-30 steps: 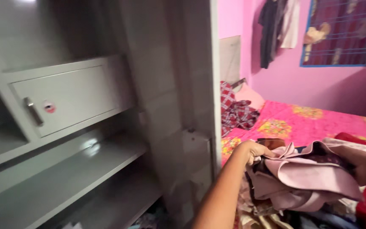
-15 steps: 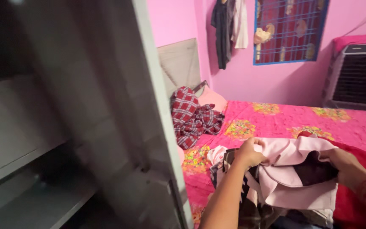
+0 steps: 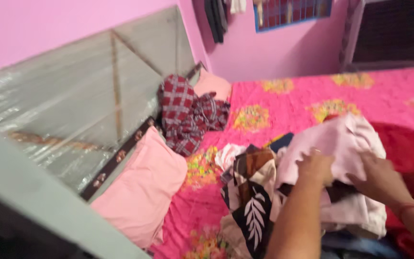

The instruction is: The person removes various items from a wardrobe, including a red handbag, a plastic-wrapped bundle, and several folded garments, and places them onto a nearby bed. The person continues to take out more clothes and a pillow from the wardrobe and adds them to the pile on the bed.

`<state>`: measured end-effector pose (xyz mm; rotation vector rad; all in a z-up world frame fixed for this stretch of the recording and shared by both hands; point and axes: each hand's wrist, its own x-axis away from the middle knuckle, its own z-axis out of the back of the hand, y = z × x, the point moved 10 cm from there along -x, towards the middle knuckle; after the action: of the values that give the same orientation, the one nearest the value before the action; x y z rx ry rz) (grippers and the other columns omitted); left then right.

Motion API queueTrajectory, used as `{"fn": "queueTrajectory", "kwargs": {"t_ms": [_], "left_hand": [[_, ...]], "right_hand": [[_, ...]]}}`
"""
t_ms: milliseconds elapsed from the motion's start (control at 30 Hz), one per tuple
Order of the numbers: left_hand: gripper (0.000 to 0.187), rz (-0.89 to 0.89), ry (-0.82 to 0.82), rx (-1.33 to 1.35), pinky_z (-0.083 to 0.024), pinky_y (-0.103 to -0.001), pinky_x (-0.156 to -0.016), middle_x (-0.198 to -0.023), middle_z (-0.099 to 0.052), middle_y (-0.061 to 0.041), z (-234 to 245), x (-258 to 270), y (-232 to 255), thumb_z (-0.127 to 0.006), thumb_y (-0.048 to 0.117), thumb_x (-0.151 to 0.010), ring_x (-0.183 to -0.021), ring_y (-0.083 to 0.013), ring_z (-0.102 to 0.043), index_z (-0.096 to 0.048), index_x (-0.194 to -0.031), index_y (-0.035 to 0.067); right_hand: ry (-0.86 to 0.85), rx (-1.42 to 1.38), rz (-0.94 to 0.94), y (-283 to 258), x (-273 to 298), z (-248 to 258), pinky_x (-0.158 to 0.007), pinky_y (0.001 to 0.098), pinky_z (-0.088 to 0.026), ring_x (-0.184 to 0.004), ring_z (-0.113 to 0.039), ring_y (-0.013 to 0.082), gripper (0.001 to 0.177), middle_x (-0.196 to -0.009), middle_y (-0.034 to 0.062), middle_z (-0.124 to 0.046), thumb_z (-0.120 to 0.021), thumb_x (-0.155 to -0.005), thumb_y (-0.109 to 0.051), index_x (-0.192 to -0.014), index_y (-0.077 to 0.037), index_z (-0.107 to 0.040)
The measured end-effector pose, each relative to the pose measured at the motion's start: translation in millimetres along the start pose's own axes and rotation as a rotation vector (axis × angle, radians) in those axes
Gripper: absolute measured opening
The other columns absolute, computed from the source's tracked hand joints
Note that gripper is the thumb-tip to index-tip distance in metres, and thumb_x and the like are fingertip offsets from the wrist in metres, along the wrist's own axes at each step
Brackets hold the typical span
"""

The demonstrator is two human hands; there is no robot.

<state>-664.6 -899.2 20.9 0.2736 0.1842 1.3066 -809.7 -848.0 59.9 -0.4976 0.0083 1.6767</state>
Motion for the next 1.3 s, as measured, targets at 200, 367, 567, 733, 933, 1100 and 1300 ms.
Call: {"fn": "queueTrajectory", "kwargs": {"t_ms": [200,367,567,733,933,1100,1300], "left_hand": [[0.070,0.047,-0.247,-0.112,-0.026,-0.065,-0.118,-0.172,-0.020,0.006,-120,-8,2,-0.079,0.029,-0.081,-0.153,-0.0340,-0.027,-0.055,-0.147,0.035],[0.066,0.027,-0.316,-0.096,-0.020,-0.072,-0.118,-0.175,-0.007,0.011,-164,-4,-5,-0.074,0.026,-0.085,-0.156,-0.0315,-0.019,-0.054,-0.147,0.038],[0.094,-0.023,-0.484,-0.148,-0.026,-0.072,-0.116,-0.176,0.005,0.011,-165,2,2,-0.087,0.036,-0.080,-0.161,-0.0295,-0.006,-0.035,-0.158,0.038],[0.102,-0.006,-0.510,-0.122,-0.026,-0.067,-0.119,-0.174,0.005,0.013,-159,3,0,-0.087,0.037,-0.077,-0.159,-0.0272,-0.009,-0.026,-0.159,0.042],[0.069,0.012,-0.403,-0.139,-0.027,-0.074,-0.114,-0.174,0.006,0.016,-235,-35,-7,-0.066,0.040,-0.093,-0.160,-0.0287,-0.007,-0.035,-0.155,0.044],[0.102,0.057,-0.451,-0.218,-0.027,-0.066,-0.117,-0.173,-0.011,0.009,-200,-24,-3,-0.088,0.052,-0.073,-0.154,-0.0331,-0.024,-0.034,-0.159,0.039],[0.093,-0.068,-0.205,-0.091,-0.029,-0.070,-0.114,-0.172,-0.015,-0.001,-83,24,51,-0.076,0.060,-0.080,-0.153,-0.0368,-0.026,-0.034,-0.160,0.038]], "right_hand": [[-0.336,0.445,0.199,30,2,-135,-0.126,0.0532,-0.025,-0.152,-0.024,0.0419,0.076,-0.169,0.0122,-0.020,-0.071,-0.083,-0.059,-0.148,-0.042,-0.037],[-0.491,0.554,0.232,63,12,-202,-0.123,0.0641,-0.005,-0.160,0.003,0.0424,0.089,-0.168,0.0226,-0.012,-0.066,-0.088,-0.055,-0.161,-0.029,-0.021],[-0.587,0.490,0.207,90,19,-229,-0.124,0.0637,-0.001,-0.157,0.001,0.0421,0.100,-0.169,0.0251,-0.006,-0.070,-0.085,-0.060,-0.163,-0.028,-0.015],[-0.588,0.438,0.218,94,14,-231,-0.123,0.0642,0.001,-0.157,0.003,0.0438,0.105,-0.167,0.0273,-0.003,-0.071,-0.084,-0.062,-0.163,-0.027,-0.011],[-0.428,0.406,0.300,87,16,-233,-0.120,0.0731,-0.003,-0.157,0.004,0.0447,0.097,-0.165,0.0287,-0.004,-0.069,-0.085,-0.053,-0.160,-0.028,-0.013],[-0.856,0.427,0.036,113,22,-218,-0.127,0.0609,-0.019,-0.160,-0.015,0.0382,0.087,-0.176,-0.0021,-0.012,-0.074,-0.091,-0.034,-0.163,-0.047,-0.027],[-0.604,-0.105,0.078,100,-12,-140,-0.097,0.0287,-0.058,-0.115,-0.074,0.0168,0.066,-0.134,0.0017,-0.076,-0.085,-0.080,-0.043,-0.141,-0.035,-0.063]]}}
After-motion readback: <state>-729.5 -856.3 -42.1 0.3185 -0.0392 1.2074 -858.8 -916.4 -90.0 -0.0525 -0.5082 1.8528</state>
